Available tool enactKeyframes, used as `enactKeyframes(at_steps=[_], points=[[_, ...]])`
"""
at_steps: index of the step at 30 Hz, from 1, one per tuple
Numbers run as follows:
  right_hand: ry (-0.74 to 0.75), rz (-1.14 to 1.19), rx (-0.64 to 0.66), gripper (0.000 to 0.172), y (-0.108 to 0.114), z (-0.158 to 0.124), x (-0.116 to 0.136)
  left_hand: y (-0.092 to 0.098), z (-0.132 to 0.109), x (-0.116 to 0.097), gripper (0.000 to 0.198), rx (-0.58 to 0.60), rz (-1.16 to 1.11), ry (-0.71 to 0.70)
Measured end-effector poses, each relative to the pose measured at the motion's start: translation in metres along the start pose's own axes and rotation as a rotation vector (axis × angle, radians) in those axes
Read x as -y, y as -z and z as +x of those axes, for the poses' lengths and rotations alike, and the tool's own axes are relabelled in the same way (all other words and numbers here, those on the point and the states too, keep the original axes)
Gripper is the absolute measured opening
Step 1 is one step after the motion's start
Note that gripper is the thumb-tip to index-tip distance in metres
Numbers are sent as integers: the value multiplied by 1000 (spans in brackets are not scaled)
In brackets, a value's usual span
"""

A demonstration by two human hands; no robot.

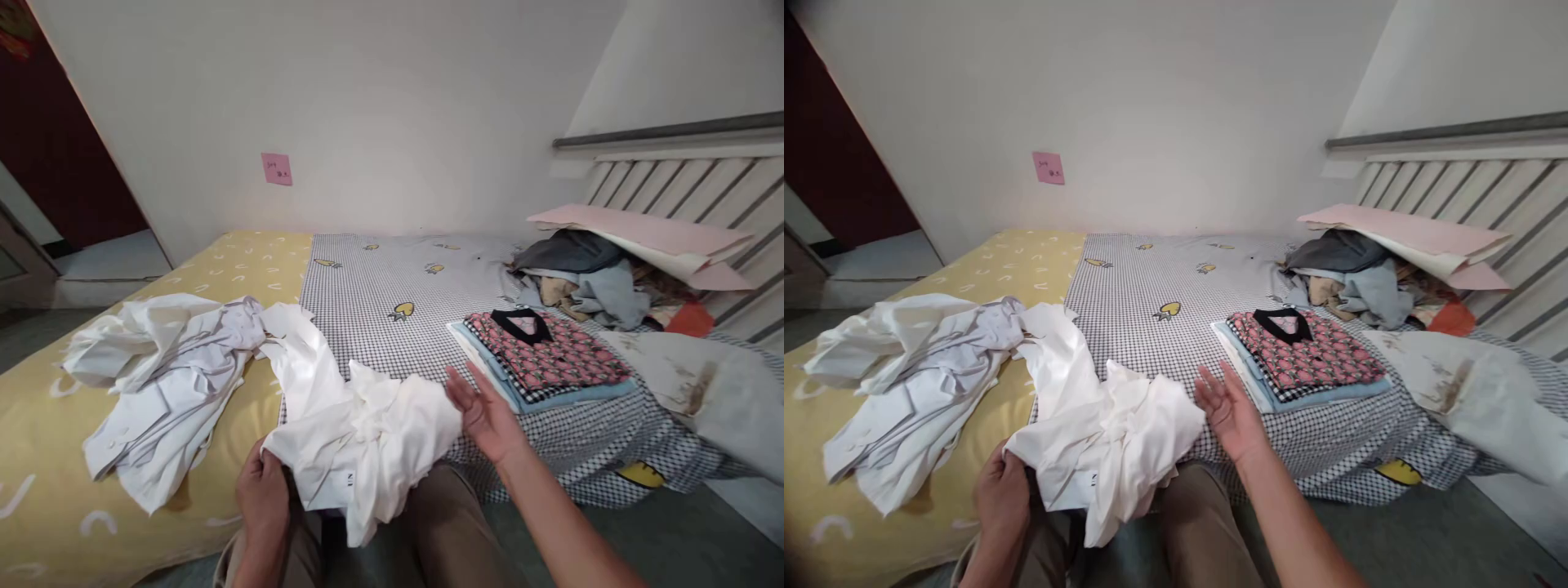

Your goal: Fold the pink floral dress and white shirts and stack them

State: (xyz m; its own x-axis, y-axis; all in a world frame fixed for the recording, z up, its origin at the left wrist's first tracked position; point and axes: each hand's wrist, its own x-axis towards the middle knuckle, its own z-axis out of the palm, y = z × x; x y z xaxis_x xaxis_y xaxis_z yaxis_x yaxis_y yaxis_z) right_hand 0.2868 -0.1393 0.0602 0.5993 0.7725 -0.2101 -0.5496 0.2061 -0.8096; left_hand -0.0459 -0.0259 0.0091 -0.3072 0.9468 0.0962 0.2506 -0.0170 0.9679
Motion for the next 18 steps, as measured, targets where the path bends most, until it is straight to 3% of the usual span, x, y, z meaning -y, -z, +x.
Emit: enactKeyframes(at_steps=[3,5,9,12,15,18], points=[[99,-35,-202,51,6,8,41,-1,3,7,37,-17,-44,64],[127,-195,-188,52,13,-3,41,-3,2,9,37,1,-87,76],[41,-651,181,68,34,-52,-12,-7,-2,5,37,43,-136,42],[65,-1178,429,79,41,-89,-60,-9,-5,1,35,16,-138,43],[214,-1617,471,79,29,-110,-87,-11,-9,-1,30,-7,-154,27],[187,-1525,498,59,10,-119,-96,-15,-11,1,29,-43,-201,14]])
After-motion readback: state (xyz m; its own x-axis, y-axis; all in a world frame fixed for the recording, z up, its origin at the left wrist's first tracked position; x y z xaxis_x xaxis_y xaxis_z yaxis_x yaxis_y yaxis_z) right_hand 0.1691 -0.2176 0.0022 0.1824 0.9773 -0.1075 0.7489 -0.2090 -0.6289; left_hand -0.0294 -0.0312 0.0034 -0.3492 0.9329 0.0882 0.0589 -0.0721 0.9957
